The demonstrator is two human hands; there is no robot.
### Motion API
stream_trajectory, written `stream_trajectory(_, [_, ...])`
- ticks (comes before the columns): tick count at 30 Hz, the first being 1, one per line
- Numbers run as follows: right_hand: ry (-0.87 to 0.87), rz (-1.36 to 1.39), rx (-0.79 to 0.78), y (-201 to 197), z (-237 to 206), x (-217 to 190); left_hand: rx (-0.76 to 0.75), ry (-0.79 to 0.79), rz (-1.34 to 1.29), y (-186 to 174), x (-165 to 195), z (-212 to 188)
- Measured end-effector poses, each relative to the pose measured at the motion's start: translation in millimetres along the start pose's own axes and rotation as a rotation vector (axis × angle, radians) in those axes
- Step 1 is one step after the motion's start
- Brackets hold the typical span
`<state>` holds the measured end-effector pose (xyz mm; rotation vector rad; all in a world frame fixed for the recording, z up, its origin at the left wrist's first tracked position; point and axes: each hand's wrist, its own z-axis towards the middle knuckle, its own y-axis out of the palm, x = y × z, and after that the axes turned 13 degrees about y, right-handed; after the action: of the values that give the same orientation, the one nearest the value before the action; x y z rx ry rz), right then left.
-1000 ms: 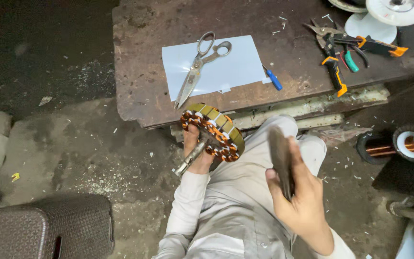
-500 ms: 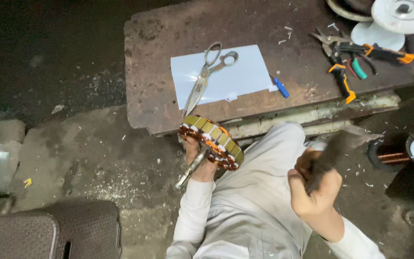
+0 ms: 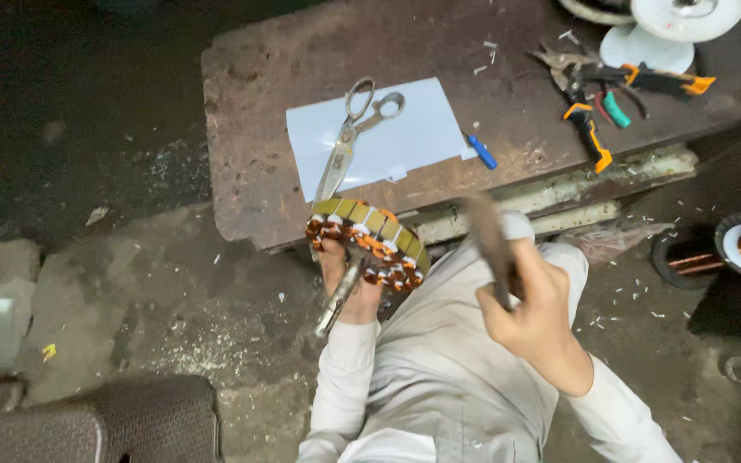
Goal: The person works on a circular stator with copper windings, using a hammer to tap the component, then uses pliers and a knife to cut and strip white insulating tape. The person applies small pieces of tape to the stator windings and continues cutting tape segments.
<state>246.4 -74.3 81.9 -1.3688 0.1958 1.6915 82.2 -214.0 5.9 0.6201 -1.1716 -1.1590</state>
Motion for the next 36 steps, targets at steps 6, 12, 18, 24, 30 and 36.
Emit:
stream_trajectory(6, [-0.039, -0.121, -0.137, 4, 0, 4, 0.081, -0.067, -0.059, 2, -3, -6])
stream_trajectory(12, [-0.054, 0.137, 0.055, 17, -2, 8, 0.147, -0.178, -0.204, 18, -5, 4])
stream_trajectory(18, [0.097, 0.186, 0.189, 16, -8, 14, 0.143, -0.155, -0.203, 45, -5, 10])
stream_trajectory(24, [0.055, 0.020, -0.002, 35, -11, 16, 0.117, -0.184, -0.331, 56, -16, 21])
stream_trajectory(30, [-0.010, 0.438, 0.384, 37, -9, 4, 0.191, -0.184, -0.347, 48, -23, 26])
stream_trajectory(36, [0.107, 0.024, 0.028, 40, 2, -7, 0.157, -0.165, -0.397, 55, -23, 25])
